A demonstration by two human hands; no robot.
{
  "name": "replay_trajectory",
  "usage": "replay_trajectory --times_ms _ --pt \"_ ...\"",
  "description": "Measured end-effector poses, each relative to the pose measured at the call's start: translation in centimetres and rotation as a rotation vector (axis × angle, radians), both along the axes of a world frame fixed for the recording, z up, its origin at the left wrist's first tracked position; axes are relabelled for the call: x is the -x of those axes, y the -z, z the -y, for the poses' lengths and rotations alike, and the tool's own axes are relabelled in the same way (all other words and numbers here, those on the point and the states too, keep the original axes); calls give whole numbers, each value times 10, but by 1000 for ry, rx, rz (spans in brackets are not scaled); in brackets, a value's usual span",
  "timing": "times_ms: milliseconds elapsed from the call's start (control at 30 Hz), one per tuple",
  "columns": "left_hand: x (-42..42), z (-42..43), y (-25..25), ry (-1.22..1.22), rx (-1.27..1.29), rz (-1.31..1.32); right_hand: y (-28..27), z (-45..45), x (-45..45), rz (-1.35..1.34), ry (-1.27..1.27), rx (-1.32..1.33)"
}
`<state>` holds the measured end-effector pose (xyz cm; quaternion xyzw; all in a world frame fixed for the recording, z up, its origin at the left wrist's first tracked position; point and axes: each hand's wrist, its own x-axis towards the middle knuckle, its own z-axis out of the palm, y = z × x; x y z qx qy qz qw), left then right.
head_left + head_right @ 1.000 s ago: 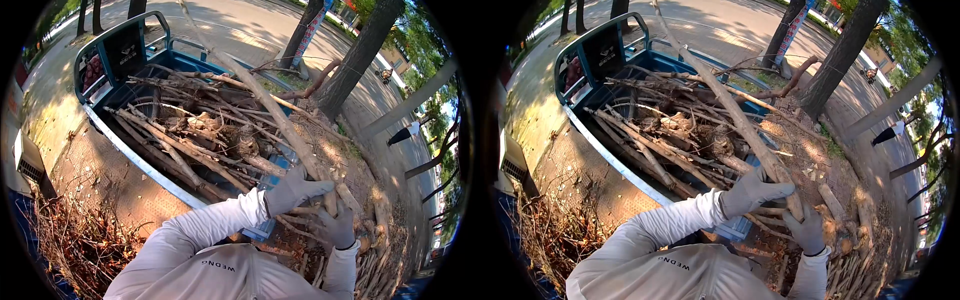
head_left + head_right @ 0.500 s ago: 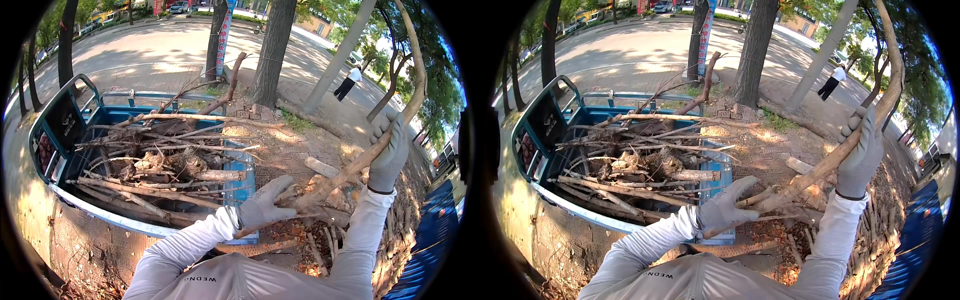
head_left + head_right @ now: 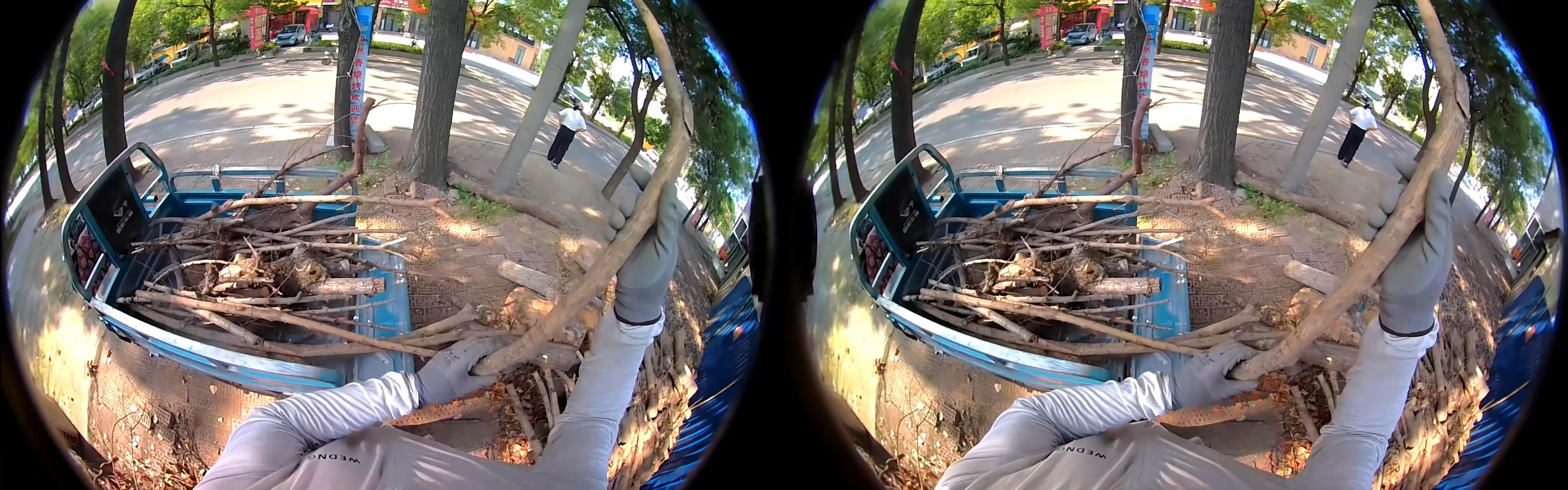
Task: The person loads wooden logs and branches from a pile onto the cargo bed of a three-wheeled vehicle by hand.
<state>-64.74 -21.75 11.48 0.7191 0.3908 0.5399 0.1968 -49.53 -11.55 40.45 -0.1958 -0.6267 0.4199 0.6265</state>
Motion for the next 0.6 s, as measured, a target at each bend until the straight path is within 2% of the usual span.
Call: replay_trajectory --times_ms 100,167,200,233,333,467,533,600 --pt "-63 17 25 176 237 69 21 13 -12 148 149 -24" --pt "-101 22 40 244 269 78 25 18 -11 302 90 81" --pt "-121 23 50 270 379 58 33 15 -10 314 73 129" --pt "-134 21 55 288 492 39 44 7 -13 328 48 179" --pt "-156 20 54 243 594 -34 77 -22 -38 359 80 206" --pt "-165 19 90 276 665 -119 115 -30 -74 249 34 265" --pt "-159 22 92 204 565 -204 123 -26 -86 176 131 225" --pt "-149 8 94 162 570 -233 113 -21 -103 135 263 182"
